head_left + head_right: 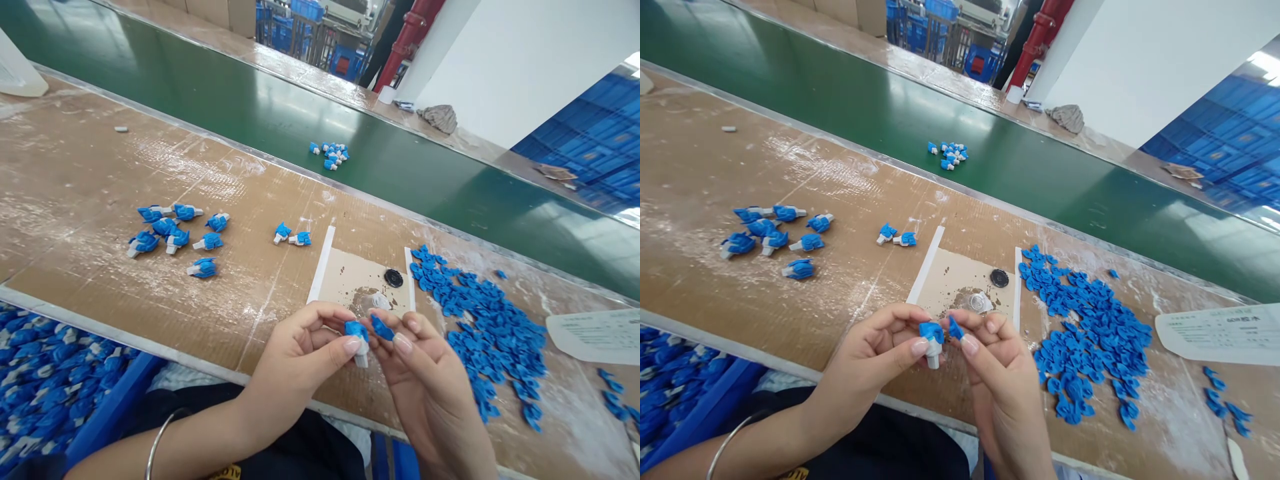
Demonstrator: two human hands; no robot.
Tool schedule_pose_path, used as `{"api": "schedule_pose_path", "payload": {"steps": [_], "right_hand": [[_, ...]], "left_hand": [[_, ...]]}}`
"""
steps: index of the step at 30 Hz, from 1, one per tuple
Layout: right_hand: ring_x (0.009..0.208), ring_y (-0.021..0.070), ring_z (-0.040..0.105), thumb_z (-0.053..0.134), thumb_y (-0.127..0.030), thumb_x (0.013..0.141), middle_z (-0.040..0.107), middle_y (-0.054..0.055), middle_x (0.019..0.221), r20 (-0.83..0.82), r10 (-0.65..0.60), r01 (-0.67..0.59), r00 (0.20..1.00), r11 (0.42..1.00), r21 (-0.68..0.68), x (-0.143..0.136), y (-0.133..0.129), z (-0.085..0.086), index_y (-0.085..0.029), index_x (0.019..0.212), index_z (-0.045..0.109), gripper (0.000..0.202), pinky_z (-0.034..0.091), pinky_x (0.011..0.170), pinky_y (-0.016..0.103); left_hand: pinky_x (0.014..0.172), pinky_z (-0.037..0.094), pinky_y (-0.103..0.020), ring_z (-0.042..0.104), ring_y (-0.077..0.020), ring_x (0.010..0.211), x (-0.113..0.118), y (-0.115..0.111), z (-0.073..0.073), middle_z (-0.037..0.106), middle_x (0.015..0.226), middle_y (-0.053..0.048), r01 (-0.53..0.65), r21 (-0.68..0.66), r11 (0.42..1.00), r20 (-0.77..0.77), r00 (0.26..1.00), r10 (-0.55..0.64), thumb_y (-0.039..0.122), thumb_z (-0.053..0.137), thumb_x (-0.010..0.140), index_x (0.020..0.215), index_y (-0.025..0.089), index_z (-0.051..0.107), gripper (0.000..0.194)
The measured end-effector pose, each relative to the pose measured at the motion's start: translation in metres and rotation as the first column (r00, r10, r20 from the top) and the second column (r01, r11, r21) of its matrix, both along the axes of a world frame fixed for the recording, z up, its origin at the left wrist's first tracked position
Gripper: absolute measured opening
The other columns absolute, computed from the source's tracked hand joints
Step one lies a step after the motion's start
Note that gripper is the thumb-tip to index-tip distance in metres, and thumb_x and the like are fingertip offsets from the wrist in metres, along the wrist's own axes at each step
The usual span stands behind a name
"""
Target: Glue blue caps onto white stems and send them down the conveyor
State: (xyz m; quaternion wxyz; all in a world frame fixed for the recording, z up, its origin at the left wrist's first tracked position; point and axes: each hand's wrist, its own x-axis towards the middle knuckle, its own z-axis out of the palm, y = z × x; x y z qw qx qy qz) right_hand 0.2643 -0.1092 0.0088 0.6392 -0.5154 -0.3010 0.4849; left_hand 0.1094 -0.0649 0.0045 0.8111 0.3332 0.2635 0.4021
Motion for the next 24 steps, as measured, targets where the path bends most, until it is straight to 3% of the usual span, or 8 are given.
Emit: {"api": "schedule_pose_path", "payload": {"steps": [4, 7, 10, 12, 14, 16, 18, 24], "right_hand": [[0.107, 0.0229, 0.064, 0.078, -0.024, 0.077, 0.071, 0.005, 0.102, 0.485, -0.321, 0.234, 0.814, 0.944, 0.232, 0.024, 0.009, -0.011, -0.024, 0.083, 0.046, 0.033, 0.044, 0.095, 0.043], [0.107, 0.0263, 0.063, 0.074, -0.030, 0.080, 0.070, 0.008, 0.104, 0.707, -0.253, 0.155, 0.661, 0.967, 0.201, 0.035, 0.013, -0.018, -0.024, 0.083, 0.042, 0.032, 0.041, 0.095, 0.048], [0.106, 0.0270, 0.063, 0.069, -0.034, 0.084, 0.071, 0.008, 0.106, 0.831, -0.157, 0.095, 0.534, 0.988, 0.125, 0.035, 0.013, -0.022, -0.025, 0.083, 0.041, 0.029, 0.042, 0.091, 0.046], [0.104, 0.0261, 0.064, 0.066, -0.034, 0.086, 0.071, 0.007, 0.105, 0.864, -0.128, 0.074, 0.487, 0.992, 0.105, 0.032, 0.013, -0.023, -0.025, 0.083, 0.040, 0.027, 0.042, 0.088, 0.044], [0.104, 0.0255, 0.065, 0.065, -0.034, 0.087, 0.071, 0.007, 0.106, 0.870, -0.128, 0.064, 0.476, 0.992, 0.111, 0.031, 0.013, -0.024, -0.025, 0.083, 0.040, 0.026, 0.043, 0.087, 0.043], [0.106, 0.0258, 0.064, 0.066, -0.034, 0.086, 0.071, 0.008, 0.106, 0.866, -0.144, 0.079, 0.479, 0.989, 0.121, 0.032, 0.013, -0.024, -0.025, 0.084, 0.040, 0.027, 0.043, 0.088, 0.043], [0.107, 0.0260, 0.064, 0.066, -0.034, 0.086, 0.071, 0.008, 0.106, 0.852, -0.144, 0.085, 0.503, 0.989, 0.117, 0.034, 0.013, -0.025, -0.025, 0.084, 0.040, 0.028, 0.043, 0.088, 0.044], [0.104, 0.0253, 0.065, 0.064, -0.034, 0.087, 0.071, 0.007, 0.106, 0.840, -0.141, 0.071, 0.523, 0.990, 0.123, 0.033, 0.014, -0.028, -0.025, 0.082, 0.040, 0.027, 0.045, 0.085, 0.042]], "left_hand": [[0.069, 0.053, -0.021, 0.065, -0.0114, 0.073, -0.001, 0.003, -0.005, 0.069, 0.076, -0.002, -0.025, -0.018, 1.000, -0.089, 0.996, 0.023, 0.028, 0.075, 0.081, 0.095, 0.017, 0.065, 0.021], [0.070, 0.053, -0.023, 0.064, -0.0123, 0.073, -0.003, 0.007, -0.010, 0.068, 0.077, -0.001, -0.033, 0.047, 0.998, -0.196, 0.980, 0.041, 0.029, 0.073, 0.081, 0.096, 0.018, 0.064, 0.020], [0.073, 0.052, -0.027, 0.065, -0.0148, 0.078, -0.007, 0.013, -0.014, 0.069, 0.084, -0.002, 0.002, 0.297, 0.955, -0.421, 0.898, 0.129, 0.028, 0.067, 0.086, 0.099, 0.020, 0.065, 0.015], [0.078, 0.051, -0.030, 0.065, -0.0169, 0.084, -0.013, 0.020, -0.015, 0.069, 0.094, -0.005, 0.083, 0.552, 0.829, -0.548, 0.786, 0.286, 0.024, 0.061, 0.090, 0.102, 0.020, 0.065, 0.013], [0.083, 0.051, -0.035, 0.064, -0.0210, 0.091, -0.023, 0.029, -0.017, 0.067, 0.102, -0.008, 0.251, 0.742, 0.622, -0.611, 0.635, 0.473, 0.019, 0.053, 0.094, 0.105, 0.018, 0.065, 0.017], [0.082, 0.050, -0.042, 0.063, -0.0268, 0.093, -0.036, 0.040, -0.017, 0.066, 0.102, -0.012, 0.475, 0.765, 0.435, -0.637, 0.459, 0.618, 0.015, 0.045, 0.095, 0.105, 0.015, 0.065, 0.023], [0.078, 0.049, -0.046, 0.061, -0.0303, 0.090, -0.050, 0.051, -0.017, 0.065, 0.097, -0.014, 0.660, 0.676, 0.328, -0.651, 0.325, 0.686, 0.013, 0.041, 0.094, 0.101, 0.014, 0.067, 0.028], [0.098, 0.043, -0.048, 0.051, -0.0333, 0.117, -0.069, 0.102, 0.010, 0.057, 0.125, -0.013, 0.783, 0.608, 0.135, -0.670, 0.414, 0.617, 0.028, 0.055, 0.092, 0.121, 0.023, 0.062, 0.030]]}}
